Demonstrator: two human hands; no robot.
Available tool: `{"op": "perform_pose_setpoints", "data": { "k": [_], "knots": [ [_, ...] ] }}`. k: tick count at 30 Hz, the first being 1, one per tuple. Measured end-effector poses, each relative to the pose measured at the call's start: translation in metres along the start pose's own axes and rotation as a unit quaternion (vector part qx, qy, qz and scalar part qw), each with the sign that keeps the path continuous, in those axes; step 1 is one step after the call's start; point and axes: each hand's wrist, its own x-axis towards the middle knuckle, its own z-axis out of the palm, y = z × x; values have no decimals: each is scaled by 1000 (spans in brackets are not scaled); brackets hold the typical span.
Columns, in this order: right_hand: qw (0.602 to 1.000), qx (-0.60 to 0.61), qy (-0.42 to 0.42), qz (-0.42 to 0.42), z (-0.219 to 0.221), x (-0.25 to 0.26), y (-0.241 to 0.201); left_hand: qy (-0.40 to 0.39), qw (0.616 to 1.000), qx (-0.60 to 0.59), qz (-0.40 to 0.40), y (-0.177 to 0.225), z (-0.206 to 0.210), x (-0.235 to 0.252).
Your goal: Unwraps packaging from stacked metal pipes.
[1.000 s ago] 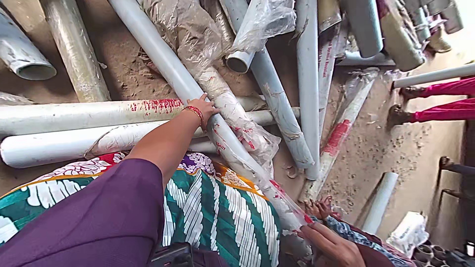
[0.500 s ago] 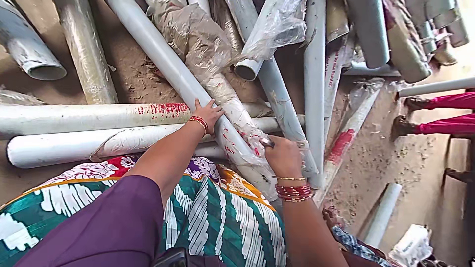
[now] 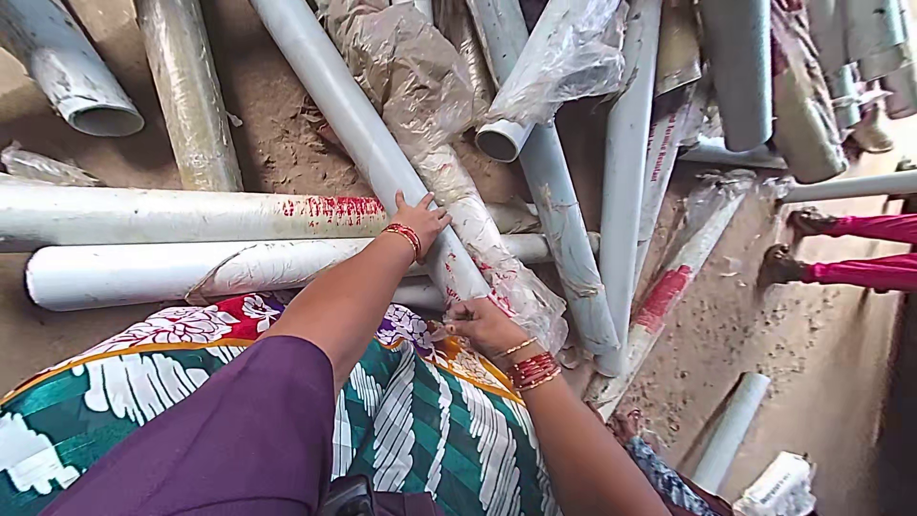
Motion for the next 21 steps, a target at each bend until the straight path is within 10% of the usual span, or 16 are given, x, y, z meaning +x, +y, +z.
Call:
{"op": "perform_pose_setpoints", "data": {
  "k": [4, 9, 14, 21],
  "knots": [
    [979, -182, 48, 72, -11, -60, 6, -4, 1000, -1, -2, 1, 0, 4],
    [955, 173, 239, 24, -34, -152, 51, 13, 1000, -16, -4, -3, 5, 0],
    [892, 232, 368, 126, -2, -229, 107, 7, 1000, -4, -21, 2, 3, 6],
    [897, -134, 419, 31, 13, -161, 92, 0, 998, 40, 39, 39, 20, -13]
  ]
}}
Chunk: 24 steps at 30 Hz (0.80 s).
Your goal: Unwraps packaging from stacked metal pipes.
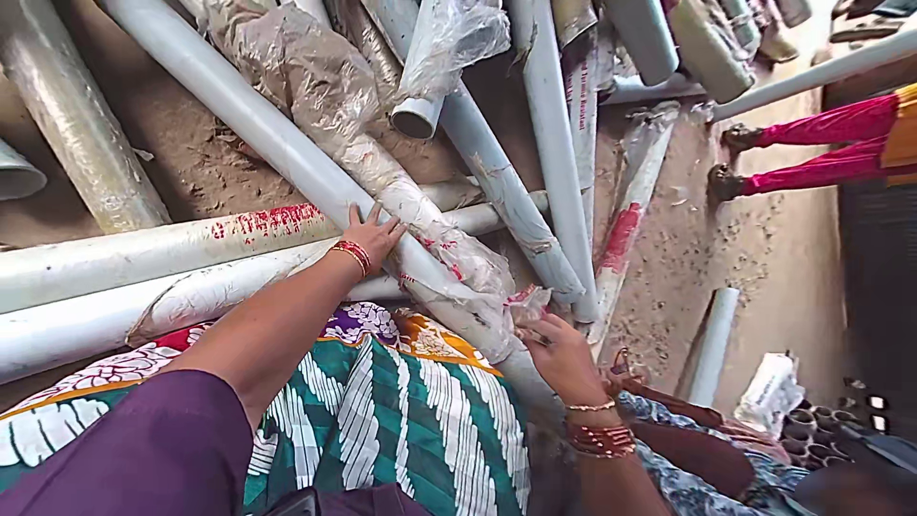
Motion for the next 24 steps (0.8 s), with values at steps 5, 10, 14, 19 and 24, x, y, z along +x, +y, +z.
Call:
{"op": "perform_pose_setpoints", "data": {
  "k": [5, 10, 14, 19, 24],
  "knots": [
    [986, -86, -128, -65, 48, 85, -69, 13, 999, -30, 31, 6, 3, 9],
    [986, 32, -153, 57, 41, 136, -99, 21, 995, -98, 28, -27, -16, 10],
    [976, 11, -209, 67, 50, 153, -113, 40, 990, -133, 36, -49, -15, 13],
    [979, -10, -201, -21, 75, 179, -114, 77, 978, -187, 41, -49, -5, 9],
    [990, 62, -100, -75, 111, 199, -106, 72, 978, -187, 59, -52, -5, 9]
  ]
}}
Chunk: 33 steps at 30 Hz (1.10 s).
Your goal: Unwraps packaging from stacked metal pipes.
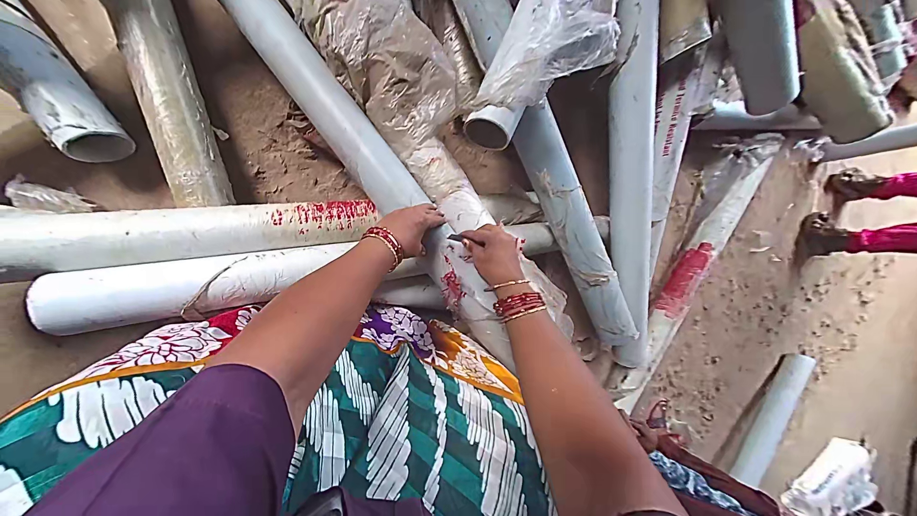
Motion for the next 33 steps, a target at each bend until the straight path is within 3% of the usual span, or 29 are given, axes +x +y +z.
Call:
{"op": "perform_pose_setpoints", "data": {
  "k": [3, 9, 14, 17, 21, 23, 25, 28, 30, 33],
  "knots": [
    [999, 26, 14, 31, 4, 9, 7, -6, 1000, 5, -4, 1, -2, 0],
    [997, 79, -19, 8, -2, -5, 30, -15, 1000, 15, -2, 1, -4, 2],
    [984, 171, 0, 58, 3, -3, 29, -19, 1000, 22, -9, 3, -4, 2],
    [988, 141, -11, 57, 10, -4, 21, -15, 1000, 28, -1, 4, -4, 1],
    [992, 61, -85, 70, -18, -23, 14, -24, 999, 17, -14, 7, -6, 2],
    [989, 98, -37, 105, -27, -46, 15, -21, 999, 6, -25, 12, -4, -1],
    [969, 187, 20, 163, -26, -58, 20, 0, 1000, 6, -18, 20, 2, -6],
    [912, 342, 60, 217, -8, -64, 32, 92, 995, 21, -20, 37, 22, -12],
    [886, 385, 71, 250, 4, -63, 38, 81, 994, 32, -60, 56, 27, -13],
    [882, 381, 63, 269, 3, -62, 38, 63, 989, 7, -137, 81, 33, -13]
  ]
}}
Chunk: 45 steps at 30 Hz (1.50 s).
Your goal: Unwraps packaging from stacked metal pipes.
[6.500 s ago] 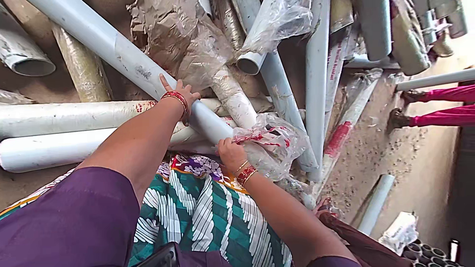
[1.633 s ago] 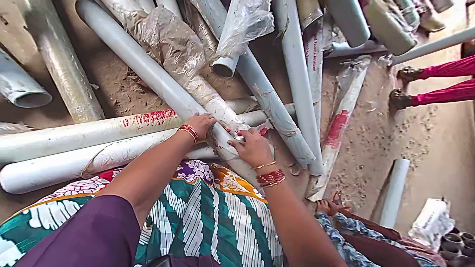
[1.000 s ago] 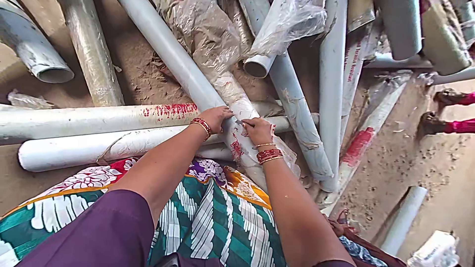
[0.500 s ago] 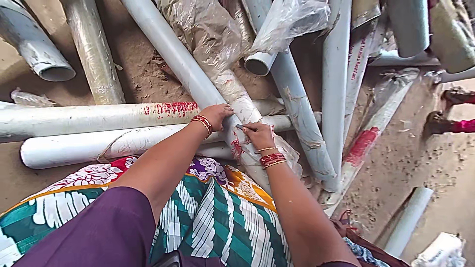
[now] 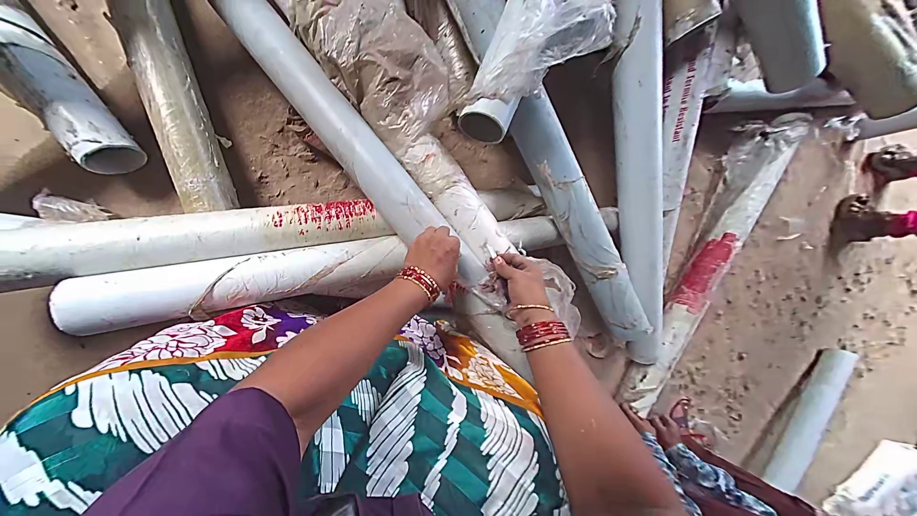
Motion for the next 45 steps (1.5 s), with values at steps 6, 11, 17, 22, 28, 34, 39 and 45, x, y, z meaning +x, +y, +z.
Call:
{"op": "perform_pose_setpoints", "data": {
  "k": [6, 11, 17, 22, 28, 34, 39, 45],
  "knots": [
    [1000, 23, -20, -1, -4, 3, -4, 7, 988, -71, -137, 5, -3, 11],
    [999, 21, -35, -1, -7, 2, -3, -34, 990, 13, -140, 17, -8, 18],
    [998, 18, -53, -6, -8, 5, -1, -58, 990, 23, -129, 13, -9, 18],
    [999, 14, -49, -11, -13, 0, 9, -149, 989, 9, 16, 10, 21, -34],
    [998, 14, -52, -24, -14, 3, 11, 100, 981, -160, -37, -21, 38, -42],
    [997, 44, -48, -42, -17, 3, -2, -56, 994, -41, -84, -6, 13, -11],
    [997, -31, -69, -23, -22, -9, -21, -155, 970, -128, -136, 24, 13, -27],
    [932, -330, -144, 35, -4, -17, -39, -141, 917, -323, -188, 39, 53, -85]
  ]
}}
